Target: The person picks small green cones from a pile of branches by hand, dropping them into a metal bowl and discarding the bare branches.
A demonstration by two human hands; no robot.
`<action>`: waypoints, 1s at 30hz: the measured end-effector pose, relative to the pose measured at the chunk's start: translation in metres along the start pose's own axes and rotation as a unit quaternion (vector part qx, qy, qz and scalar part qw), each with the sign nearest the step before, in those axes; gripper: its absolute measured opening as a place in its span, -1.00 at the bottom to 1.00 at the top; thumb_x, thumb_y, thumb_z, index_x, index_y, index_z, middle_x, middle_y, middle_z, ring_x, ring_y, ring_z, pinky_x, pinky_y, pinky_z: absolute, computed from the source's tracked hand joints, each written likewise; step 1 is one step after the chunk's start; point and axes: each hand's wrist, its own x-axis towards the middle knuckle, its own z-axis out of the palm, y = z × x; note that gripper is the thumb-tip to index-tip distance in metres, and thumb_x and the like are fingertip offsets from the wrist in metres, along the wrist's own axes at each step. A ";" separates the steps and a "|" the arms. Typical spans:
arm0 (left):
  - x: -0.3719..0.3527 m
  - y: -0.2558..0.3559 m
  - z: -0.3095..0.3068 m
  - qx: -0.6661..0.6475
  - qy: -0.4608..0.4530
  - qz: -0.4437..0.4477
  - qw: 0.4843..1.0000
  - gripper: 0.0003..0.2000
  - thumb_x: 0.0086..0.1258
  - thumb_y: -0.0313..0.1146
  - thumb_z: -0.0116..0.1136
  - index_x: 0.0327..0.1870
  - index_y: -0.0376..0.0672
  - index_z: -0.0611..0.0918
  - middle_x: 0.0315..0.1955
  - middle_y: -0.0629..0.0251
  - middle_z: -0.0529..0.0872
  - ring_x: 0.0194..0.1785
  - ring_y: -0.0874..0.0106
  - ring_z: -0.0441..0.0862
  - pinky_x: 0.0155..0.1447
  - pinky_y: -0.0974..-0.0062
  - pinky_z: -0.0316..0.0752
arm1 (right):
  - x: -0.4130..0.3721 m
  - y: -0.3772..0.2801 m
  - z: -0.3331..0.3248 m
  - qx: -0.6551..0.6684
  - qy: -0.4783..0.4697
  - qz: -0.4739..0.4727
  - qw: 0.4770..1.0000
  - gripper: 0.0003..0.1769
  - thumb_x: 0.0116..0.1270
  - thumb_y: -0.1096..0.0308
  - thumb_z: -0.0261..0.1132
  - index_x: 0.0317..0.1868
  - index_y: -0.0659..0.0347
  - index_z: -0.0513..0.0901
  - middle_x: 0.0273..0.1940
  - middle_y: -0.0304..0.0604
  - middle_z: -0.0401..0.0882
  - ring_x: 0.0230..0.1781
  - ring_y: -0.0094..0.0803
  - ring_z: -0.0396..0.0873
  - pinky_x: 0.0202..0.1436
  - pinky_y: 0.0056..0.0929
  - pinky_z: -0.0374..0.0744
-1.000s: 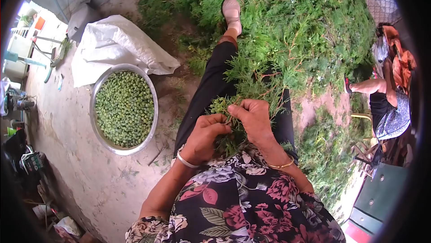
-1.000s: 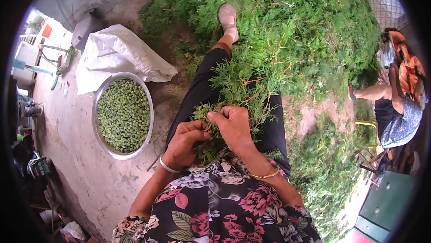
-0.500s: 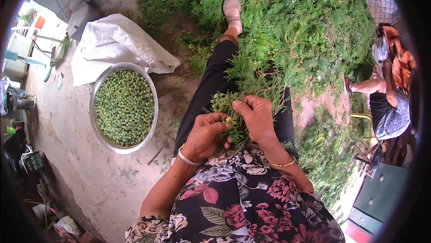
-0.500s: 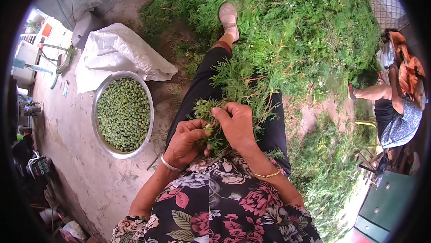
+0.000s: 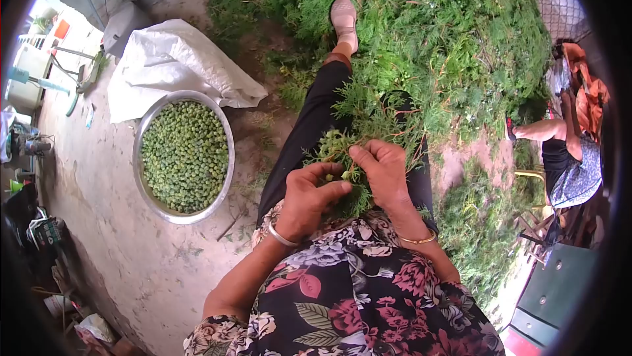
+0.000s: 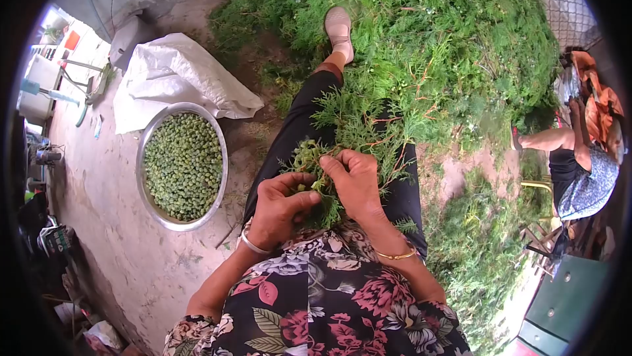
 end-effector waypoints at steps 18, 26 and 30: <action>-0.012 0.030 -0.014 -0.108 -0.036 -0.043 0.993 -0.90 0.14 -0.55 0.04 -0.34 -0.33 0.59 -0.52 0.17 0.65 -0.60 0.59 0.49 -0.60 0.71 0.25 | 0.007 -0.001 -0.008 0.109 0.000 0.107 0.988 -0.81 0.31 0.45 0.24 -0.47 0.32 0.59 -0.52 -0.35 0.56 -0.58 -0.68 0.34 -0.53 -0.63 0.31; 0.021 0.029 -0.017 -0.142 0.006 -0.009 0.990 -0.89 0.24 -0.44 0.16 -0.30 -0.29 0.59 -0.45 0.22 0.66 -0.52 0.58 0.53 -0.59 0.74 0.26 | 0.010 -0.009 -0.020 0.203 -0.110 0.136 0.963 -0.78 0.26 0.36 0.28 -0.20 0.37 0.62 -0.39 -0.21 0.65 -0.49 -0.60 0.57 -0.42 -0.68 0.53; 0.027 0.017 -0.012 -0.138 -0.006 -0.015 0.990 -0.88 0.26 -0.44 0.15 -0.27 -0.30 0.60 -0.45 0.26 0.66 -0.52 0.56 0.54 -0.55 0.70 0.33 | 0.007 -0.022 -0.022 0.176 -0.152 0.154 0.960 -0.73 0.15 0.38 0.31 -0.17 0.37 0.63 -0.38 -0.23 0.65 -0.48 -0.60 0.56 -0.39 -0.69 0.52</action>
